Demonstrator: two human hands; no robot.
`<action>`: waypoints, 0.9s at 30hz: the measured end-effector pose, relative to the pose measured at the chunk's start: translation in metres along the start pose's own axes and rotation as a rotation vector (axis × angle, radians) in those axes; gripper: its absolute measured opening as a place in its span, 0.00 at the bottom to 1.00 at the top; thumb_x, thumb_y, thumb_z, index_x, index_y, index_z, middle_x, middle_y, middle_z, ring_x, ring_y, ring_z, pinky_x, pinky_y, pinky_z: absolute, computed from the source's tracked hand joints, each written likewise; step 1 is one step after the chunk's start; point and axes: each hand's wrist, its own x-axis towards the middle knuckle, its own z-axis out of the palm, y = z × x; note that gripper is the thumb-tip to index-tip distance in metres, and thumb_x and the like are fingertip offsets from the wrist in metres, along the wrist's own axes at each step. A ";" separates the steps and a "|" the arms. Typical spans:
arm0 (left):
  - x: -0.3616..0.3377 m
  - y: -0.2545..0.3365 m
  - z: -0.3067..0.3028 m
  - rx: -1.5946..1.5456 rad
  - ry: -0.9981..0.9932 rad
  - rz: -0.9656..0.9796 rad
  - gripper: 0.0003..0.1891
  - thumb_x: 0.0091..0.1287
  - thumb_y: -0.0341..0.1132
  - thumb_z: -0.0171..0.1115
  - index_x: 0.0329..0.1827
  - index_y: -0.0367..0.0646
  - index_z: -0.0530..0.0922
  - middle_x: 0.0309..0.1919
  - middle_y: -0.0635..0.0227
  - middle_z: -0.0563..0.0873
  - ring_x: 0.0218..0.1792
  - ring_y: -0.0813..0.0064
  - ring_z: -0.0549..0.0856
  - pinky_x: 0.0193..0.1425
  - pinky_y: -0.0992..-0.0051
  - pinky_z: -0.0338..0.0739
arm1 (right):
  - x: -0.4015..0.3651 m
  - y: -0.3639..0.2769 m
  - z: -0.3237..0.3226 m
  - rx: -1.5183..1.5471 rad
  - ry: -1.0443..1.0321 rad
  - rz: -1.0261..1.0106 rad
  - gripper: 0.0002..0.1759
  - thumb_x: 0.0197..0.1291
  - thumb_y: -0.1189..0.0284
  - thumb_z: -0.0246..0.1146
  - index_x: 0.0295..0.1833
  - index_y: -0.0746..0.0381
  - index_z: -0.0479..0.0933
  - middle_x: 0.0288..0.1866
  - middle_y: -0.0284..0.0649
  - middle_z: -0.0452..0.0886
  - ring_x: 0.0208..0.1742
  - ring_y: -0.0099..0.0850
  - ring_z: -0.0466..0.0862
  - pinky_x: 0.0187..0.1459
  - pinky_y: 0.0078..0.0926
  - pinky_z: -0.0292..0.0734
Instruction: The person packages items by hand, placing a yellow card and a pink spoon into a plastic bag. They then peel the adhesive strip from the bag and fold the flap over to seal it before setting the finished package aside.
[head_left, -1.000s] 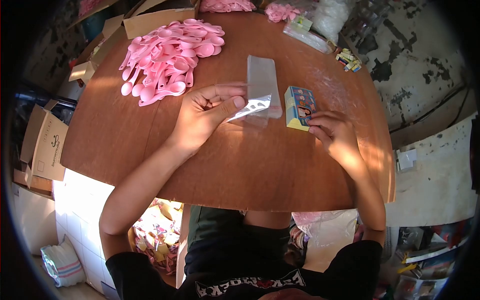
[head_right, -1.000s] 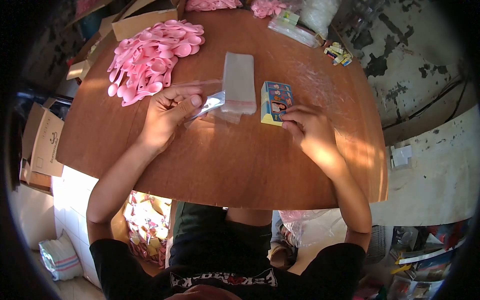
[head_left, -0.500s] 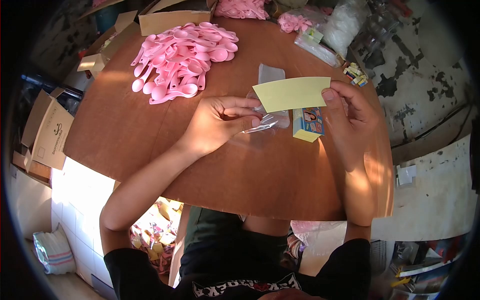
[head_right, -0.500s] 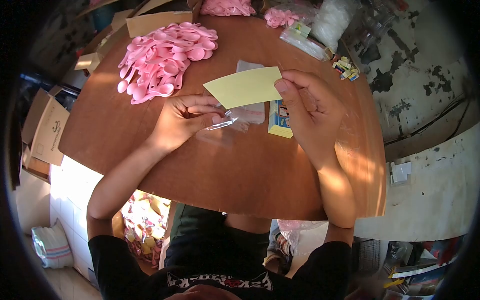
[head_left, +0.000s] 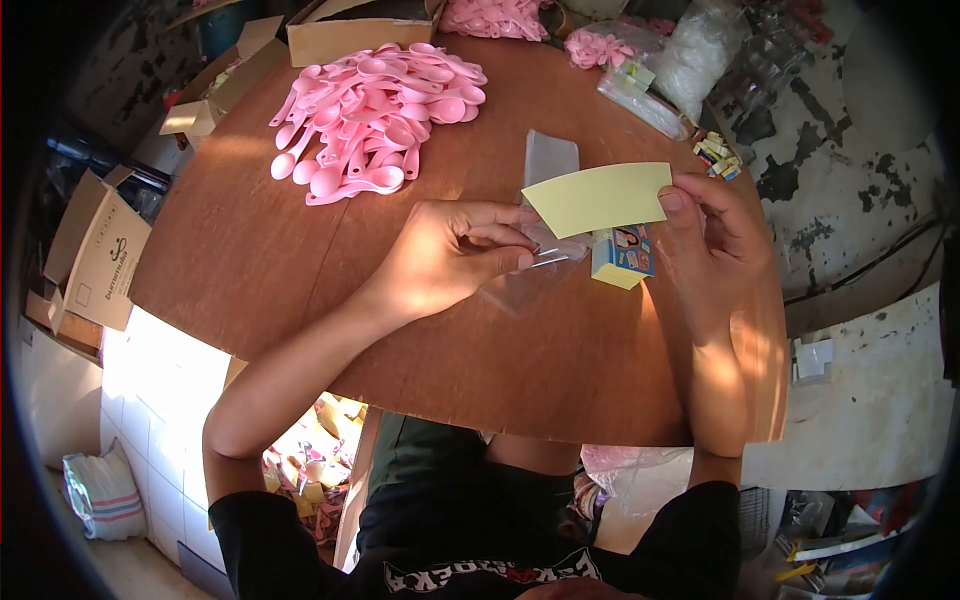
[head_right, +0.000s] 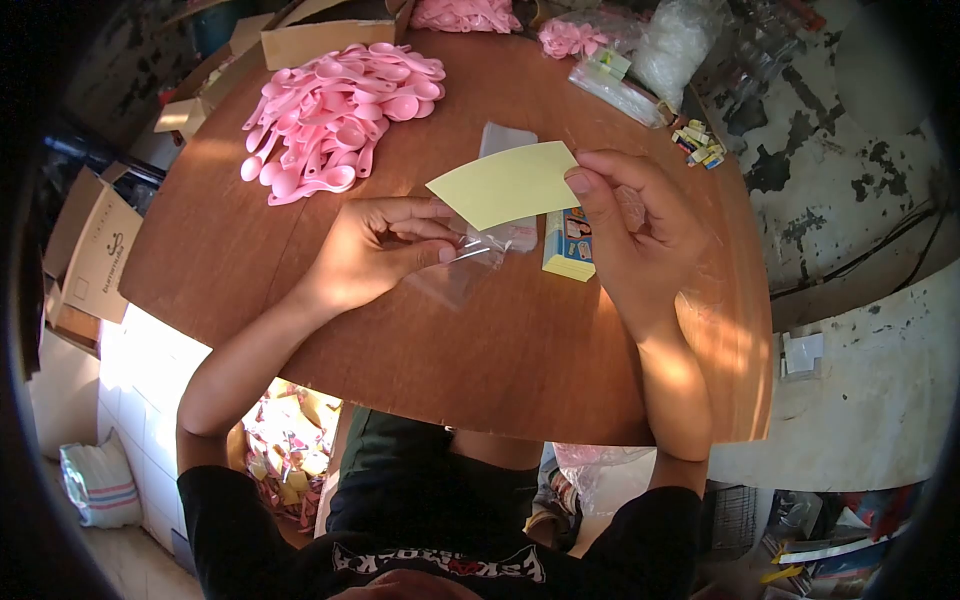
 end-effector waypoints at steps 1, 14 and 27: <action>0.000 0.001 0.000 -0.026 -0.022 -0.004 0.17 0.64 0.23 0.67 0.57 0.32 0.80 0.41 0.63 0.90 0.43 0.82 0.86 0.50 0.79 0.81 | 0.001 0.000 0.000 -0.028 -0.015 -0.047 0.07 0.61 0.80 0.67 0.44 0.70 0.82 0.39 0.40 0.85 0.40 0.21 0.82 0.41 0.18 0.76; -0.001 0.005 0.001 -0.015 -0.067 0.023 0.19 0.68 0.23 0.63 0.62 0.33 0.77 0.43 0.64 0.89 0.42 0.84 0.85 0.46 0.81 0.80 | -0.002 0.001 0.005 0.111 -0.230 0.296 0.05 0.61 0.77 0.68 0.42 0.67 0.83 0.32 0.35 0.85 0.35 0.18 0.82 0.36 0.18 0.76; -0.001 -0.001 0.008 -0.040 -0.019 0.158 0.17 0.67 0.23 0.64 0.58 0.31 0.79 0.45 0.60 0.89 0.44 0.82 0.85 0.48 0.80 0.82 | -0.015 0.001 0.022 0.116 -0.745 0.152 0.13 0.63 0.74 0.67 0.51 0.68 0.81 0.56 0.44 0.79 0.51 0.31 0.83 0.52 0.26 0.79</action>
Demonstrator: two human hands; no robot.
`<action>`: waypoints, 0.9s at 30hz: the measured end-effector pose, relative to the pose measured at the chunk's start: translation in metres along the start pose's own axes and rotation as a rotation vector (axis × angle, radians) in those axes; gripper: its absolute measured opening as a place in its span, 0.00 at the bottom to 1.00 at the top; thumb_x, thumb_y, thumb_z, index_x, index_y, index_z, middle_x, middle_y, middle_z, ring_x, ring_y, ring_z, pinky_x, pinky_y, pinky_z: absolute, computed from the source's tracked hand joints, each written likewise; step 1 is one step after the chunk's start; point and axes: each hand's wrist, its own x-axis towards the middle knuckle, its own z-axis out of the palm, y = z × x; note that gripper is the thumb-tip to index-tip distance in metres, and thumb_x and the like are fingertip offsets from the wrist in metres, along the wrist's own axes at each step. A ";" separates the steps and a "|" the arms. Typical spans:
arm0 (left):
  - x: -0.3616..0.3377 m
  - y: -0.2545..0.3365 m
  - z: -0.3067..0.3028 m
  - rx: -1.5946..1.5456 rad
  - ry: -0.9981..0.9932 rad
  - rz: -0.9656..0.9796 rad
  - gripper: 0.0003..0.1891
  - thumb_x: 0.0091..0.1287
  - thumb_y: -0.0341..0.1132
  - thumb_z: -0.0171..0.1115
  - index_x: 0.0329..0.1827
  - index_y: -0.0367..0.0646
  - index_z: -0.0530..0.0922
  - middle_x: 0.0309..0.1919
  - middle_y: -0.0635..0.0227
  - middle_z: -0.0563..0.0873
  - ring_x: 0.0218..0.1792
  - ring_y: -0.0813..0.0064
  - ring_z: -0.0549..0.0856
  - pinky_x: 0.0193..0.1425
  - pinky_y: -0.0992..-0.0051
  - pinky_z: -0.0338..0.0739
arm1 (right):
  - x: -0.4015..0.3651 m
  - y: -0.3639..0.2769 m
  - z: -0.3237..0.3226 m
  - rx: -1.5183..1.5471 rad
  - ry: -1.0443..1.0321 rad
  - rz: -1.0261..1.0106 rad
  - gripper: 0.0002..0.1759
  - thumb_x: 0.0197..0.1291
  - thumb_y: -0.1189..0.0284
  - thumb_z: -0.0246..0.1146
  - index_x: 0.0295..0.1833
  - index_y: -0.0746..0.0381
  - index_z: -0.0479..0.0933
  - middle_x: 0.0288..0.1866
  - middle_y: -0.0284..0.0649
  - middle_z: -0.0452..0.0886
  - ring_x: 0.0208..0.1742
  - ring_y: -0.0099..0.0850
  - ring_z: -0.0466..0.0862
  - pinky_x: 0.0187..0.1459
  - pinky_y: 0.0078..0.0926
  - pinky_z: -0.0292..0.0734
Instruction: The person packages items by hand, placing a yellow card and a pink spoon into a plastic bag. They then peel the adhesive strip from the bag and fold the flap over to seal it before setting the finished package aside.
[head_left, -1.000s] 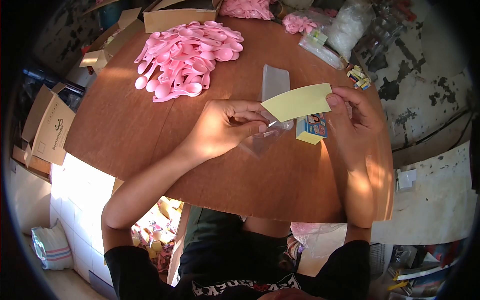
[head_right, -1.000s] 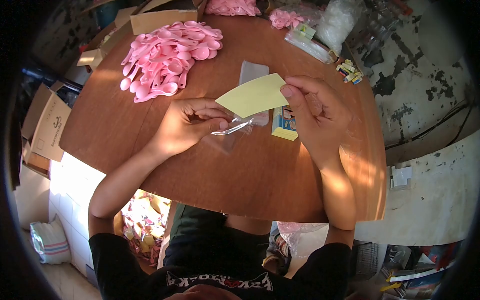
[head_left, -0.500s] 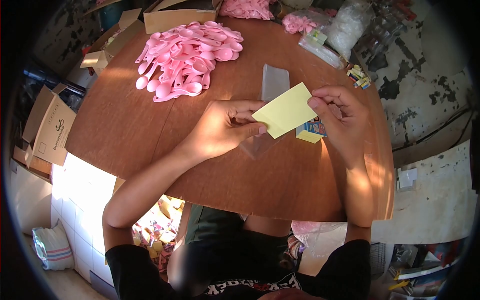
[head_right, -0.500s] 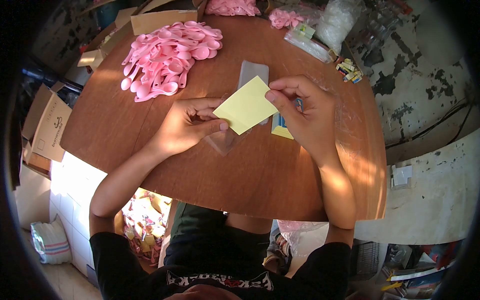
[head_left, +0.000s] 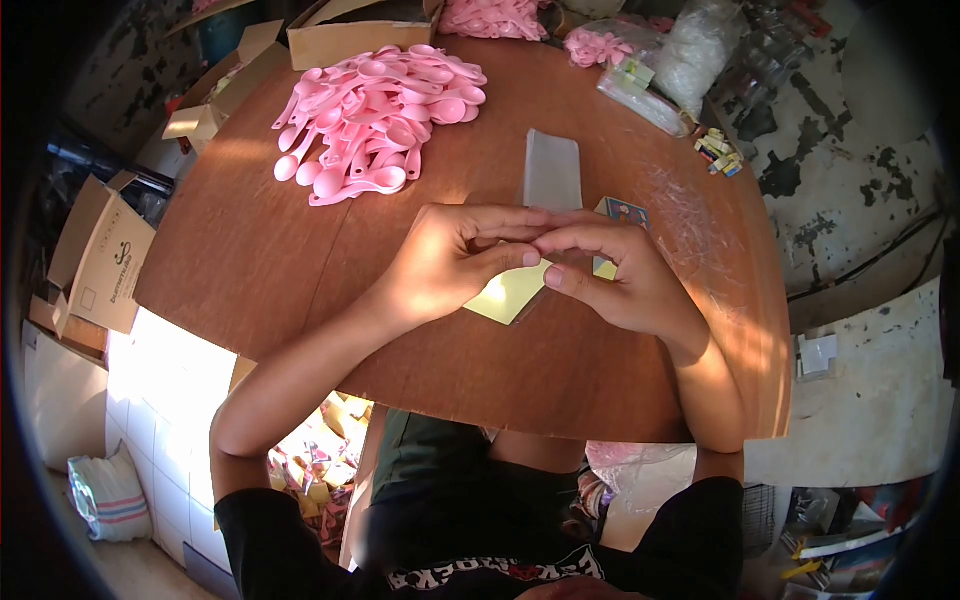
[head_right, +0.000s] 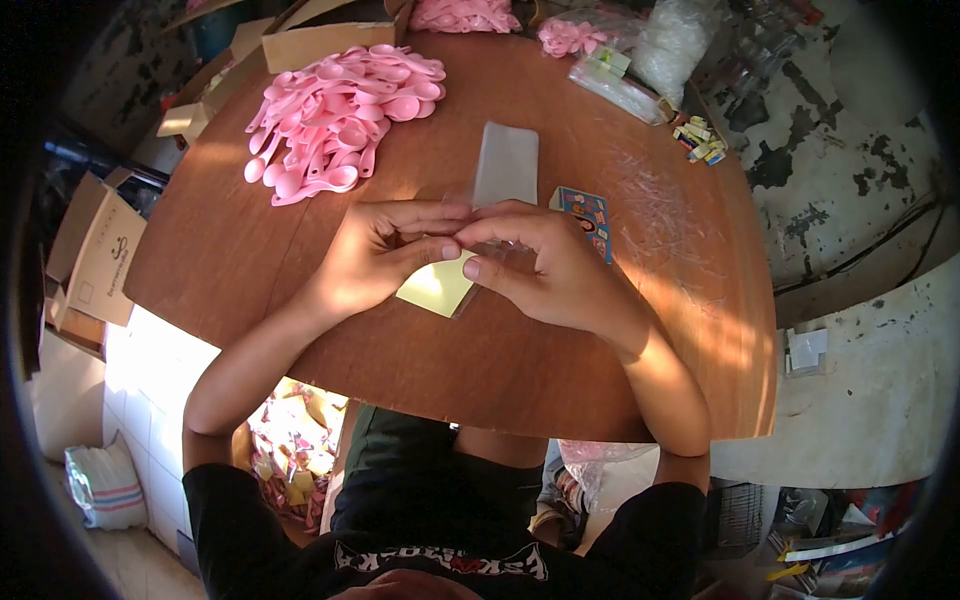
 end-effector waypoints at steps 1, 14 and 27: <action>-0.001 0.002 0.001 0.031 -0.002 -0.013 0.16 0.67 0.23 0.64 0.58 0.31 0.80 0.45 0.61 0.88 0.45 0.81 0.85 0.50 0.79 0.82 | -0.001 0.001 0.001 0.127 -0.028 0.066 0.14 0.63 0.75 0.66 0.53 0.69 0.80 0.56 0.44 0.79 0.51 0.30 0.82 0.51 0.26 0.80; 0.005 0.040 0.023 0.342 0.021 0.128 0.13 0.66 0.25 0.64 0.54 0.34 0.83 0.42 0.56 0.89 0.43 0.75 0.88 0.47 0.77 0.83 | -0.014 -0.027 -0.026 0.161 -0.042 0.222 0.14 0.62 0.77 0.66 0.52 0.71 0.79 0.43 0.39 0.83 0.39 0.20 0.80 0.43 0.21 0.78; 0.010 0.041 0.042 0.371 0.004 0.218 0.17 0.67 0.30 0.64 0.58 0.34 0.79 0.52 0.54 0.84 0.53 0.67 0.84 0.55 0.71 0.80 | -0.019 -0.009 -0.032 0.266 -0.122 0.248 0.09 0.62 0.77 0.67 0.44 0.73 0.81 0.34 0.37 0.84 0.34 0.17 0.80 0.35 0.18 0.77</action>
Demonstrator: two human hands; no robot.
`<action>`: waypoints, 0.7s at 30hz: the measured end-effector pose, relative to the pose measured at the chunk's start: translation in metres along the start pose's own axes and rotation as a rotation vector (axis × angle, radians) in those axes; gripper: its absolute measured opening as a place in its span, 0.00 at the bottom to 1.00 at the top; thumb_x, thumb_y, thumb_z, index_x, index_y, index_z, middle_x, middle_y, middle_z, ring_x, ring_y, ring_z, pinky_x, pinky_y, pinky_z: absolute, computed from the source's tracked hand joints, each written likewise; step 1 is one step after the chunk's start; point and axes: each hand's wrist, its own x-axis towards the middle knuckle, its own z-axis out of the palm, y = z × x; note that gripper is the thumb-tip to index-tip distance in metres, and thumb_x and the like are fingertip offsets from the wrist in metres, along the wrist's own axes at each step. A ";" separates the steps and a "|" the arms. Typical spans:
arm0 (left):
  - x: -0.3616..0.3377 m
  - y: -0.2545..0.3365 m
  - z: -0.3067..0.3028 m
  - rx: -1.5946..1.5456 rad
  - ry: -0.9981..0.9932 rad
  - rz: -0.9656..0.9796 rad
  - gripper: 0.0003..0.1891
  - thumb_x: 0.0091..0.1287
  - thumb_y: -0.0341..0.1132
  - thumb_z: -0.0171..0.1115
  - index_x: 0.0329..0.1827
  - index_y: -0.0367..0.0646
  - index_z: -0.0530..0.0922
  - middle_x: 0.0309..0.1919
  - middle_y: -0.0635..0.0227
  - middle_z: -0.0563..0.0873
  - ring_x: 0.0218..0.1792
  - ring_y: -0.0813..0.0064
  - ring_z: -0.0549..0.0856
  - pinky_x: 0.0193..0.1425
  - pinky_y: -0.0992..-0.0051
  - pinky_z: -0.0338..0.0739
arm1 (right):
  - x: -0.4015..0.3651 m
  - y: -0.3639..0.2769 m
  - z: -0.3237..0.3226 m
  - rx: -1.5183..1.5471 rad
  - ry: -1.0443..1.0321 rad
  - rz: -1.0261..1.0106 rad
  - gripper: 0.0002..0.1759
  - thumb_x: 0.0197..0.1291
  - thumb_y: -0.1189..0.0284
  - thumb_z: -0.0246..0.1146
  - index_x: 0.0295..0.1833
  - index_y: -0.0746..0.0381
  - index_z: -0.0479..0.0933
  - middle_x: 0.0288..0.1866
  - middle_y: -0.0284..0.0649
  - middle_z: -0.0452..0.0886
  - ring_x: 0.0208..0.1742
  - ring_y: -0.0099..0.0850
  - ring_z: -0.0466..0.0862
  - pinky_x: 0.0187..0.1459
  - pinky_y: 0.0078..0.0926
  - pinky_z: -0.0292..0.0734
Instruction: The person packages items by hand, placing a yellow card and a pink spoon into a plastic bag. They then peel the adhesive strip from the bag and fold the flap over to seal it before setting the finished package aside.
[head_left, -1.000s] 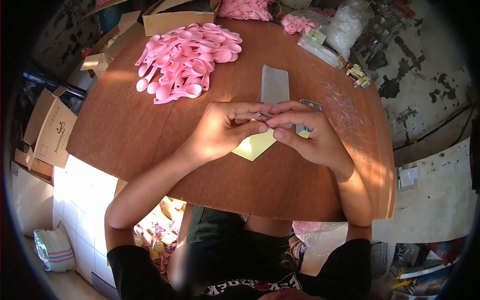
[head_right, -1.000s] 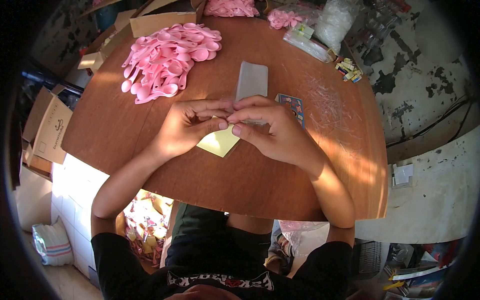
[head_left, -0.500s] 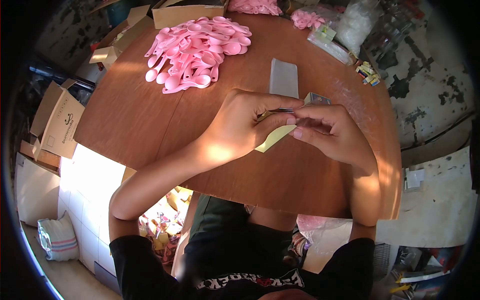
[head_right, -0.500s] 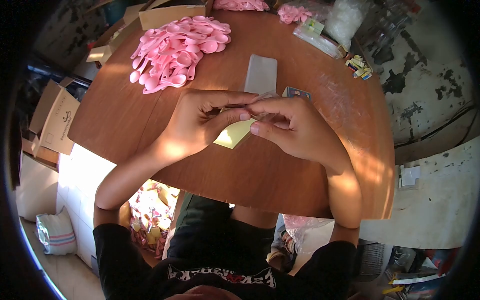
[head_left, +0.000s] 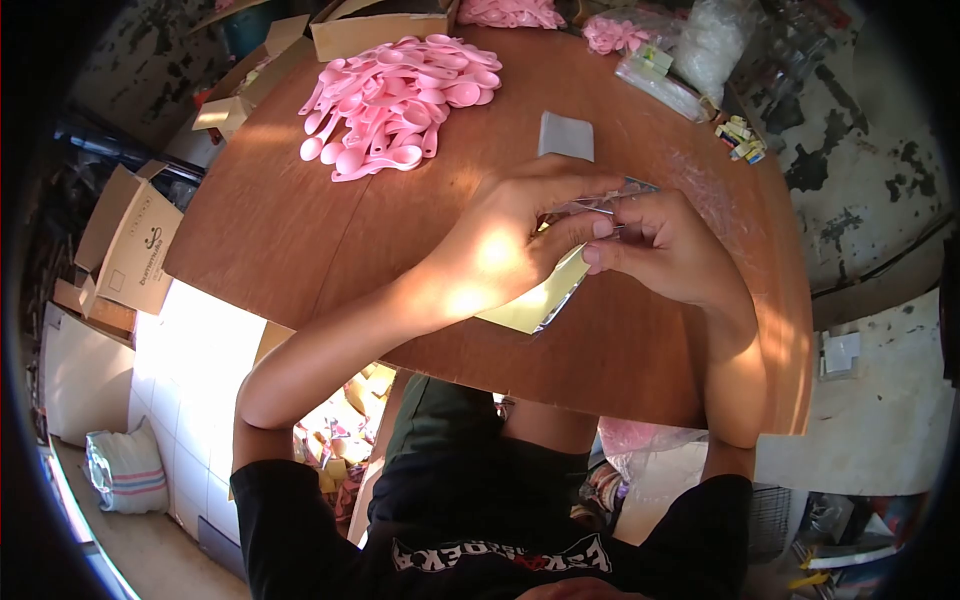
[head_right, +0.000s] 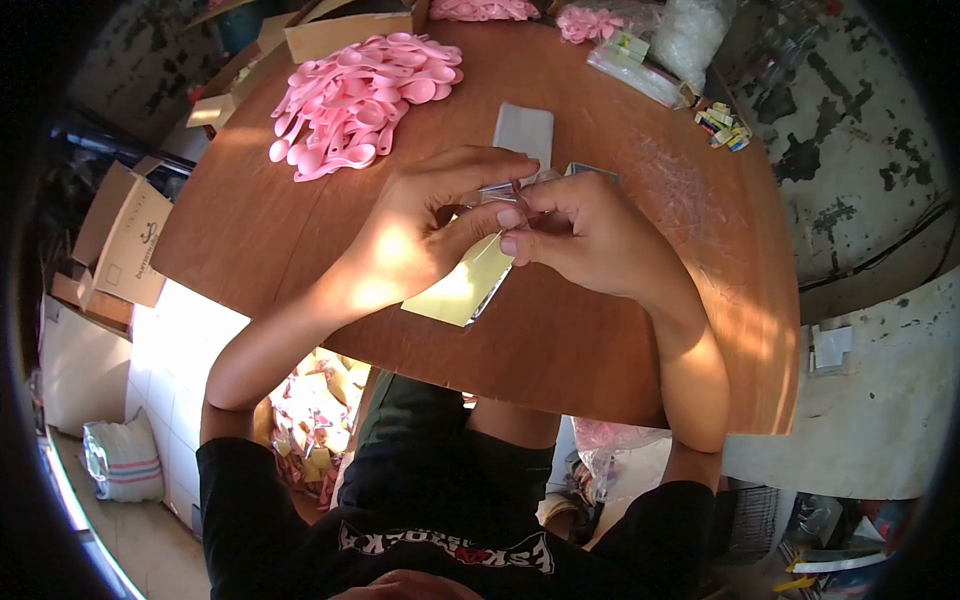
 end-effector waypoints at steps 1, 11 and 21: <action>-0.003 0.002 0.000 -0.015 0.017 -0.039 0.20 0.69 0.33 0.63 0.61 0.34 0.77 0.54 0.55 0.84 0.54 0.69 0.83 0.56 0.71 0.79 | 0.000 -0.002 0.004 0.002 -0.001 -0.003 0.09 0.62 0.77 0.67 0.44 0.73 0.81 0.34 0.37 0.84 0.34 0.17 0.80 0.35 0.18 0.77; -0.049 -0.003 0.001 -0.245 -0.020 -0.376 0.19 0.79 0.38 0.48 0.62 0.33 0.75 0.46 0.65 0.85 0.46 0.81 0.81 0.53 0.77 0.76 | 0.003 -0.001 0.022 -0.120 -0.081 -0.100 0.08 0.58 0.79 0.68 0.44 0.66 0.84 0.37 0.39 0.87 0.34 0.20 0.83 0.37 0.20 0.79; -0.106 0.014 0.009 -0.244 -0.048 -0.466 0.36 0.63 0.22 0.68 0.74 0.41 0.60 0.58 0.64 0.77 0.55 0.75 0.80 0.61 0.72 0.75 | 0.038 -0.010 0.024 -0.099 -0.649 -0.088 0.13 0.64 0.70 0.66 0.51 0.63 0.83 0.34 0.40 0.86 0.35 0.23 0.84 0.39 0.22 0.78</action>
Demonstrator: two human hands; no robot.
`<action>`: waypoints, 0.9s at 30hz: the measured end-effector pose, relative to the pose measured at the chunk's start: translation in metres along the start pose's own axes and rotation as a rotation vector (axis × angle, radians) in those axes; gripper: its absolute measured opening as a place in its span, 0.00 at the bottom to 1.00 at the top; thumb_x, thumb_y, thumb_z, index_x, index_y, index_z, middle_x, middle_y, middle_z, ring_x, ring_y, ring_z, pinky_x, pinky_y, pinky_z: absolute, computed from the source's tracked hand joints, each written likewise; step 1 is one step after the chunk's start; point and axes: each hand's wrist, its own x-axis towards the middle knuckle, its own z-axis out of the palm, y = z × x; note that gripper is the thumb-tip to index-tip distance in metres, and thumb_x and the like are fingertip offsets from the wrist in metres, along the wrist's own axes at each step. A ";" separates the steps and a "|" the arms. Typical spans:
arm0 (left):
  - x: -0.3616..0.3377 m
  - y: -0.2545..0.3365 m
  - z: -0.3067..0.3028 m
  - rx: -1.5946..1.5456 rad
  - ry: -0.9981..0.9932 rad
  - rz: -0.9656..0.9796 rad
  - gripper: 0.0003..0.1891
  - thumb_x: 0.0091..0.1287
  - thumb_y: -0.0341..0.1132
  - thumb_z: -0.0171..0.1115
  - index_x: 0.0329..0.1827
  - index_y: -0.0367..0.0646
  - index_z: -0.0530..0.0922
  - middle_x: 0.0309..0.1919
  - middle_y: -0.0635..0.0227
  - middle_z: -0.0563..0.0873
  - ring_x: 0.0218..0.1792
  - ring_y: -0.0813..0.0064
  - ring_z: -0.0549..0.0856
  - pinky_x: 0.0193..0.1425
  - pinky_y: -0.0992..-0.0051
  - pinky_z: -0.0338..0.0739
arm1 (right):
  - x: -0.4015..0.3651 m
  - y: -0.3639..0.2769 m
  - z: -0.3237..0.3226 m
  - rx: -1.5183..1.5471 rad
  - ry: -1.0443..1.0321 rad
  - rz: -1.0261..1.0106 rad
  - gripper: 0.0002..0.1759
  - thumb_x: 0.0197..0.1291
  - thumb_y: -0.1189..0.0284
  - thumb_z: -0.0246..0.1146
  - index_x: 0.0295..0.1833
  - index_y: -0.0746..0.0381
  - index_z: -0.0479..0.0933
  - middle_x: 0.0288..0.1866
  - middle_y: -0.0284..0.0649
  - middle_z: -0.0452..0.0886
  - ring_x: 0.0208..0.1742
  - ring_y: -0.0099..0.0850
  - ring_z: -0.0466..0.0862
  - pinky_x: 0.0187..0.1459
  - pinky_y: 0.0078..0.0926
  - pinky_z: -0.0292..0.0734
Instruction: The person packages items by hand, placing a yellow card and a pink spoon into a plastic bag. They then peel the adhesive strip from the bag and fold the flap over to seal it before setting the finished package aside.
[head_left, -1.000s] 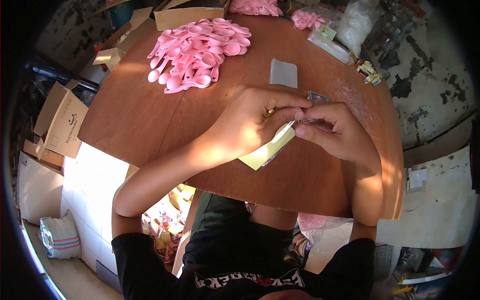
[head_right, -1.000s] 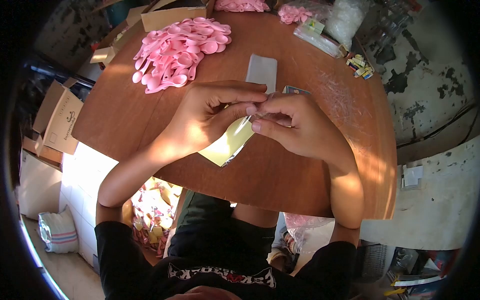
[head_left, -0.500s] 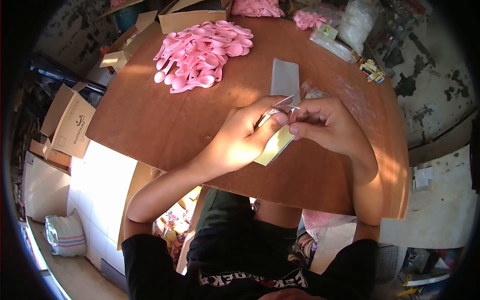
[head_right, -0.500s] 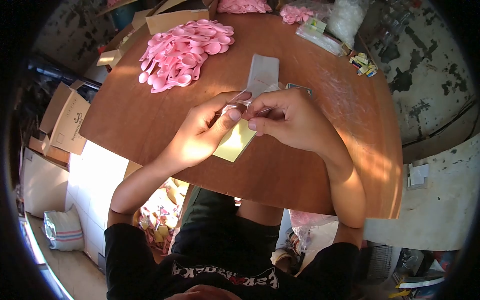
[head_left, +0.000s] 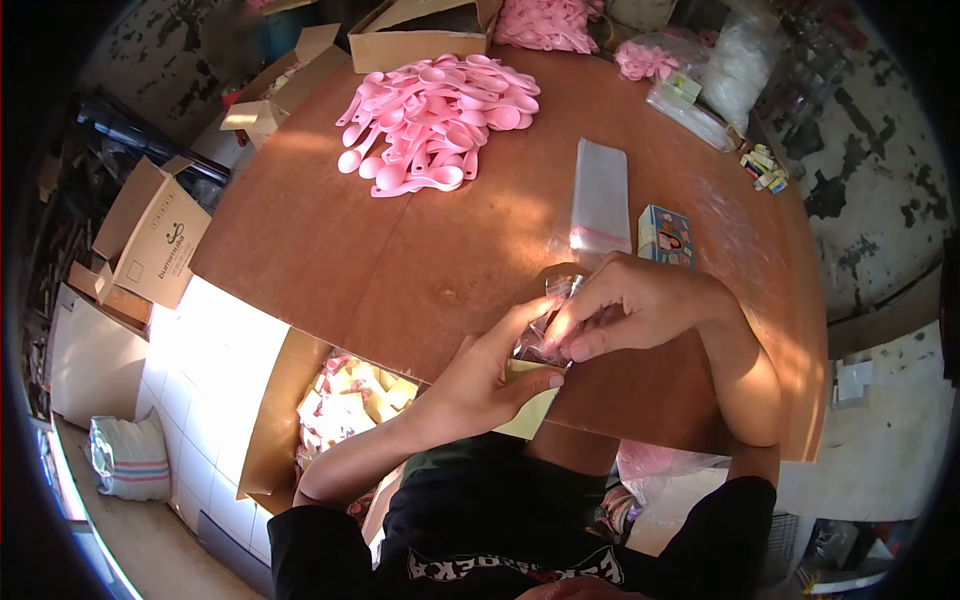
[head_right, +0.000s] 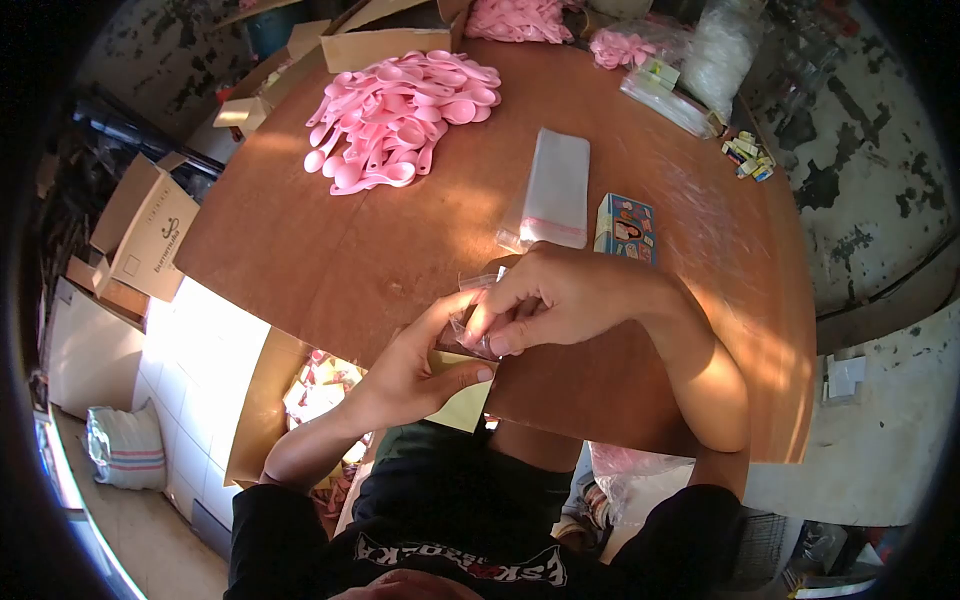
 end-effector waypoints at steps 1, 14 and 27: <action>-0.003 -0.003 0.001 -0.069 0.046 -0.051 0.36 0.63 0.21 0.68 0.73 0.41 0.61 0.56 0.64 0.77 0.53 0.76 0.81 0.59 0.73 0.76 | 0.006 0.005 -0.018 0.127 -0.079 0.022 0.15 0.64 0.70 0.66 0.54 0.63 0.82 0.37 0.39 0.86 0.37 0.22 0.85 0.42 0.21 0.80; -0.002 -0.017 -0.001 -0.101 0.179 -0.019 0.35 0.62 0.18 0.67 0.71 0.41 0.63 0.53 0.63 0.79 0.49 0.74 0.84 0.55 0.74 0.78 | 0.157 0.111 -0.148 -0.963 0.888 0.104 0.16 0.51 0.72 0.67 0.47 0.61 0.80 0.43 0.48 0.85 0.48 0.48 0.84 0.49 0.45 0.78; -0.007 -0.029 0.000 -0.192 0.217 -0.006 0.35 0.64 0.18 0.64 0.73 0.40 0.58 0.43 0.60 0.84 0.43 0.68 0.88 0.48 0.73 0.83 | 0.088 0.096 -0.097 -0.998 1.007 0.011 0.06 0.53 0.77 0.65 0.38 0.62 0.82 0.35 0.44 0.84 0.35 0.43 0.84 0.39 0.39 0.80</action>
